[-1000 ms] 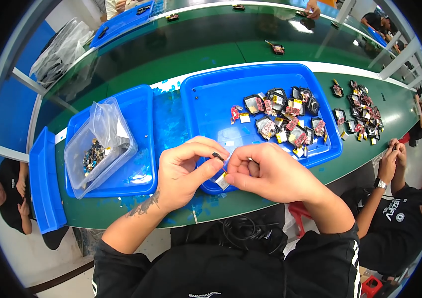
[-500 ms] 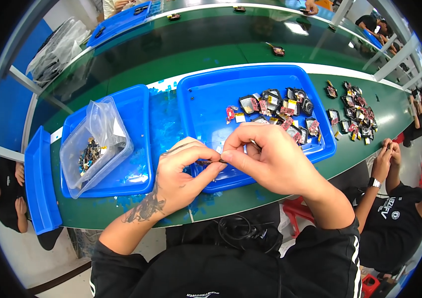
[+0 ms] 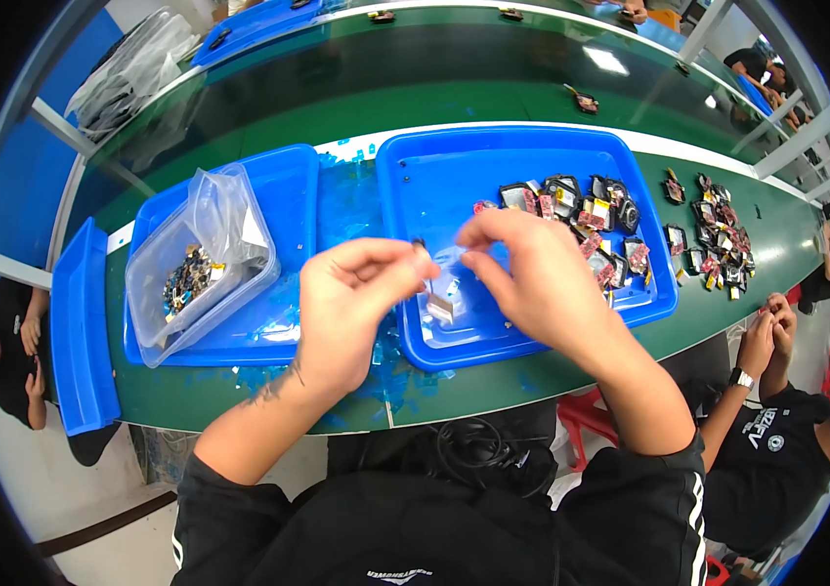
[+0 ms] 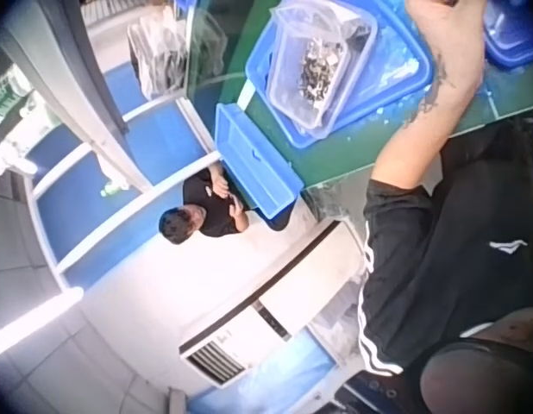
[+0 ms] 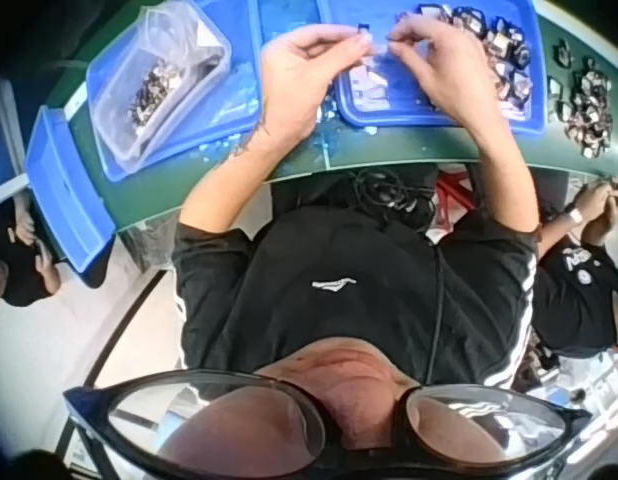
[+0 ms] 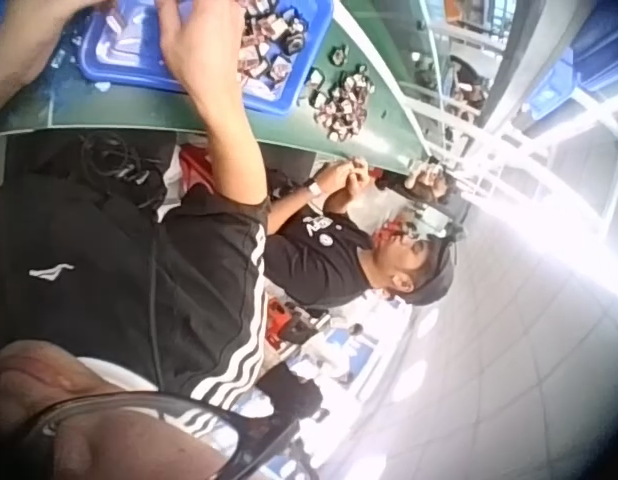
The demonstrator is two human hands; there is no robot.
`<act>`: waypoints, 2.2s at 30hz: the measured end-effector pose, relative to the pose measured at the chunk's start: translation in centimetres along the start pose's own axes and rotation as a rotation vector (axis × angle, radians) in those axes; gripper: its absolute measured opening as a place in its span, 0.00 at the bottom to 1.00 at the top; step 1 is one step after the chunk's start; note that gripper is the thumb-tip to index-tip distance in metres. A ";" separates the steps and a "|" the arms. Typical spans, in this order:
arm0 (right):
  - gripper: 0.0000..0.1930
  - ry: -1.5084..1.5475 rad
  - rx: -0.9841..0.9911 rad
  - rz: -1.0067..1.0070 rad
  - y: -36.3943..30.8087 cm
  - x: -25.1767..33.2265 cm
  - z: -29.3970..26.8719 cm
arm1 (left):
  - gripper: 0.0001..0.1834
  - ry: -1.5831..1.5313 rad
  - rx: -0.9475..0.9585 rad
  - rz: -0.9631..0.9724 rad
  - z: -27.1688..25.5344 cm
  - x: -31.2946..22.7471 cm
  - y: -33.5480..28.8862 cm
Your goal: Manually assemble and inspect small electronic components using tweezers on an assembly line.
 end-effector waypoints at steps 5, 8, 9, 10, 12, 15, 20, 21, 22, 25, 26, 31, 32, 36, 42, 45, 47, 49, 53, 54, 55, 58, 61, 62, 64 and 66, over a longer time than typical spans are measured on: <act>0.05 -0.050 -0.122 0.013 -0.3 -0.6 0.2 | 0.10 -0.270 -0.155 -0.217 -1.0 -0.2 0.6; 0.06 0.071 -0.130 0.028 -0.6 -0.8 0.0 | 0.11 -0.360 -0.127 -0.273 -1.1 -0.4 0.7; 0.06 0.151 -0.080 0.121 -0.7 -1.1 -0.1 | 0.12 -0.411 -0.122 -0.302 -1.0 -0.4 0.7; 0.07 0.205 -0.067 0.122 -0.8 -1.7 0.1 | 0.12 -0.434 -0.106 -0.306 -1.0 -0.2 0.8; 0.07 0.258 -0.093 0.121 -1.0 -1.6 0.0 | 0.12 -0.452 -0.095 -0.314 -0.8 0.1 1.1; 0.08 0.333 -0.154 0.074 -0.9 -1.3 -0.2 | 0.12 -0.430 -0.096 -0.324 -0.5 0.0 1.3; 0.11 0.305 -0.160 -0.127 0.2 1.4 0.6 | 0.08 -0.175 0.024 -0.125 -0.7 0.7 0.3; 0.09 0.363 -0.178 -0.162 -0.2 1.0 1.2 | 0.07 -0.112 0.081 -0.057 -0.4 1.0 -0.1; 0.06 0.437 -0.193 -0.121 -0.5 0.7 1.8 | 0.06 -0.084 0.069 -0.030 -0.3 1.5 -0.2; 0.03 0.494 -0.223 0.025 -2.1 0.3 1.2 | 0.06 0.037 0.069 0.186 0.9 2.3 0.2; 0.02 0.478 -0.214 -0.025 -2.2 -1.1 1.4 | 0.08 0.159 0.054 0.207 1.0 1.2 -0.3; 0.06 0.793 -0.298 -0.016 -2.9 -3.4 0.7 | 0.23 0.518 0.031 0.648 -0.7 -4.9 -4.5; 0.06 0.851 -0.246 0.047 -3.3 -5.1 -0.1 | 0.22 0.564 -0.034 0.750 -2.6 -7.4 -6.4; 0.11 0.970 -0.223 0.198 -5.4 -3.1 -1.7 | 0.06 0.746 -0.723 0.814 -14.3 -14.8 -9.5; 0.08 0.939 -0.113 0.235 -7.3 -3.9 -1.4 | 0.17 1.675 -0.618 0.084 -27.7 -12.0 -7.4; 0.07 0.979 -0.223 0.270 -7.9 -2.0 -1.3 | 0.21 1.645 -0.622 -0.062 -28.2 -11.0 -7.2; 0.06 1.029 -0.168 0.205 -8.6 -3.1 -1.4 | 0.22 1.618 -0.595 -0.099 -28.3 -11.3 -7.3; 0.04 0.975 -0.275 0.264 -9.2 -2.5 -1.0 | 0.20 1.600 -0.620 -0.002 -29.0 -10.7 -7.6; 0.07 0.990 -0.307 0.336 -11.9 -4.6 -1.3 | 0.17 1.138 -0.584 0.185 -29.3 -11.5 -6.2; 0.06 0.970 -0.332 0.373 -12.4 -4.4 -0.5 | 0.19 0.868 -0.680 0.382 -29.0 -11.2 -6.9; 0.06 0.949 -0.397 0.441 -11.8 -2.8 0.2 | 0.23 0.744 -0.712 0.332 -23.8 -13.5 -6.9; 0.05 1.180 -0.012 0.303 -10.0 -1.0 1.9 | 0.19 0.359 -0.630 0.567 -17.6 -12.5 -8.3; 0.05 1.034 0.185 0.067 -9.3 0.9 2.8 | 0.12 0.040 -0.389 0.448 -8.6 -9.1 -6.7; 0.04 0.976 0.194 0.050 -9.2 1.6 3.1 | 0.11 0.050 -0.280 0.330 -6.1 -7.4 -6.0; 0.04 0.849 0.086 0.073 -8.9 3.5 2.9 | 0.10 0.016 -0.071 0.121 -2.6 -3.9 -4.5; 0.04 0.689 -0.088 0.083 -8.3 3.9 2.3 | 0.10 -0.055 0.062 -0.002 0.3 -1.6 -3.6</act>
Point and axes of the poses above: each hand's wrist, its own y-axis towards the middle knuckle, its own z-axis out of the palm, x = y × z, the point moved 1 cm from there along y, towards the middle knuckle, and after that the axes turned 4 degrees about z, right-handed, at the moved point
